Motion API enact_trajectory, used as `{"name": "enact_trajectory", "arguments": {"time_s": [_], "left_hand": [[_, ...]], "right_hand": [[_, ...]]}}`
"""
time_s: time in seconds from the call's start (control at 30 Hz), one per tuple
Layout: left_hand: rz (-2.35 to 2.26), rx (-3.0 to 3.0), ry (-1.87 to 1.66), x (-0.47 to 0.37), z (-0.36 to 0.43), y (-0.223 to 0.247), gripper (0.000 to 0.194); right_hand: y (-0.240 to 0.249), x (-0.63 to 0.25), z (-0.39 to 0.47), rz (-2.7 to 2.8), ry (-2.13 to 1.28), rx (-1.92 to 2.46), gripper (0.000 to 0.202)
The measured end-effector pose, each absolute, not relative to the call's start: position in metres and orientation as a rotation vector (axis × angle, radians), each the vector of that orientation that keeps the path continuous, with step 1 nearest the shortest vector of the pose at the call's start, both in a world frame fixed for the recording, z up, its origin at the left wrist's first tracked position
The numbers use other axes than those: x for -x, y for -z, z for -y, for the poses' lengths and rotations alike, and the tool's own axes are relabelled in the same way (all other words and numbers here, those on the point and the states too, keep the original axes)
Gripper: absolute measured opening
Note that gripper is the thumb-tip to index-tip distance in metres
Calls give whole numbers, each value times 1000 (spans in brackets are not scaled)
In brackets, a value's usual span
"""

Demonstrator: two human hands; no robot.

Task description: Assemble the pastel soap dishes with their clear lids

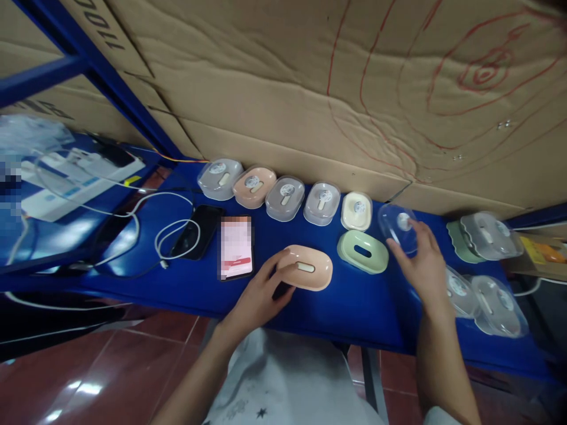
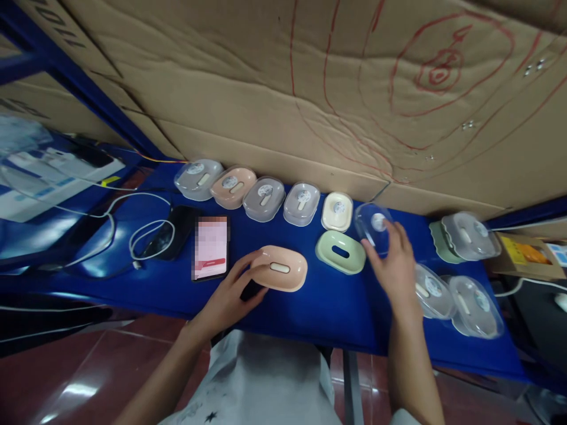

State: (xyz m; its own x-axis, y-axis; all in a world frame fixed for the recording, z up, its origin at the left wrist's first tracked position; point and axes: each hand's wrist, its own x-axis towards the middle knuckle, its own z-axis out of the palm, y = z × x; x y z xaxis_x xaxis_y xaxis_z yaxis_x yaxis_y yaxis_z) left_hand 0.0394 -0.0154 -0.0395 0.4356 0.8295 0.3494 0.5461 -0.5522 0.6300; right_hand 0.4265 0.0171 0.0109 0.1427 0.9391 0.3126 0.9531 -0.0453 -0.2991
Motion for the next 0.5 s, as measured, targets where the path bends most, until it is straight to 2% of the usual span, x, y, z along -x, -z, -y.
{"name": "enact_trajectory", "arguments": {"time_s": [0.13,0.23,0.37,0.5], "left_hand": [[-1196,-2179,-936,-37,16,44,76],[-1162,-2177,-971,-35,16,45,85],[-1149,-2209,-917,-32,17,47,77],[-1162,-2243,-901,-29,18,52,64]], "right_hand": [[-6,-362,14,2246,-308,1458,64],[2,-326,23,2427,-447,1241,66],[13,-304,21,2515,-366,1208,72],[25,-300,20,2535,-265,1193,86]]}}
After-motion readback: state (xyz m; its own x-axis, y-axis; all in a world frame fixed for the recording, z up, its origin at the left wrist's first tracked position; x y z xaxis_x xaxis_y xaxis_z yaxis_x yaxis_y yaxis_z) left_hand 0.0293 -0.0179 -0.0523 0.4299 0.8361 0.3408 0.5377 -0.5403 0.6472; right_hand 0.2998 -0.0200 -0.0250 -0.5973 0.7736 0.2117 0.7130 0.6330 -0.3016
